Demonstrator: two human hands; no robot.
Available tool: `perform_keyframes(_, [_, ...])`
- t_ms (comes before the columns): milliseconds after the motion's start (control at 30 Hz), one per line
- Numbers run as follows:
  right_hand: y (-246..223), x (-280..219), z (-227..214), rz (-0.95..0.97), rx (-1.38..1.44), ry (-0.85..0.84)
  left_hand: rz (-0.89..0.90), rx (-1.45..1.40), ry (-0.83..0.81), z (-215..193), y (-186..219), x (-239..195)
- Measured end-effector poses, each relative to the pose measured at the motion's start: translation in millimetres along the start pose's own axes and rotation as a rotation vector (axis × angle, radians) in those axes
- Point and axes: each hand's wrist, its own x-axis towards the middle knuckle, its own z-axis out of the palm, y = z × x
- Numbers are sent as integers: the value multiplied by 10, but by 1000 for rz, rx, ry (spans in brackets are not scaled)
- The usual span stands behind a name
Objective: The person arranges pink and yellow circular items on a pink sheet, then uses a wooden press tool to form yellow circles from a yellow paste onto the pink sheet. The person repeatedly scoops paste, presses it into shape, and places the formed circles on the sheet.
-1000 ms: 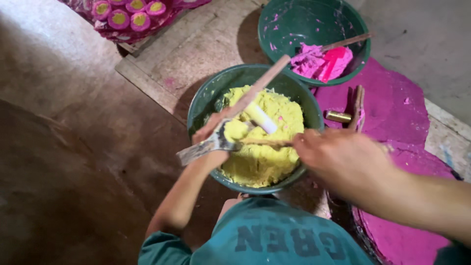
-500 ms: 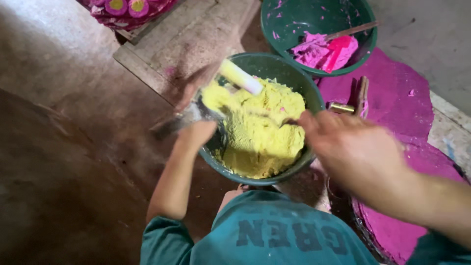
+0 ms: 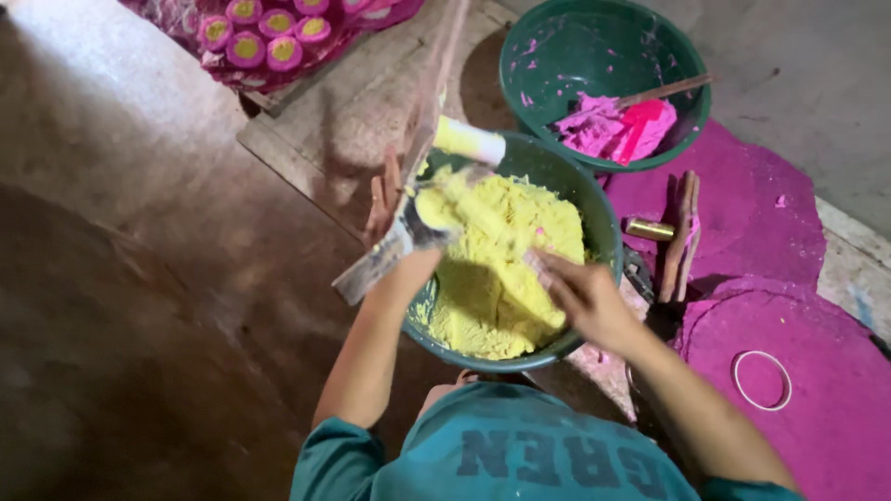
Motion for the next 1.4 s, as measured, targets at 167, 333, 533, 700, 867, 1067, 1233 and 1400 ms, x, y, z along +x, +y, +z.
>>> perform_keyframes(167, [89, 197, 371, -409, 75, 252, -411, -318, -124, -129, 323, 26])
perform_keyframes(333, [197, -68, 613, -152, 103, 79, -43, -50, 108, -117, 177, 62])
perform_keyframes(533, [282, 89, 259, 41, 194, 69, 104, 67, 114, 79, 97, 13])
perform_keyframes(700, [159, 15, 256, -521, 89, 125, 124, 254, 125, 93, 26, 100])
perform_keyframes(867, [99, -7, 181, -37, 260, 17, 53, -33, 110, 144, -21, 73])
perform_keyframes(1067, [102, -43, -26, -42, 239, -107, -175, -708, 204, 371, -551, -61])
perform_keyframes(1233, [-86, 48, 4, -256, -99, -216, -329, -1488, 153, 456, -677, -209])
perform_keyframes(1400, [-158, -110, -257, -515, -199, 416, -347, -2216, -656, 276, 486, -831])
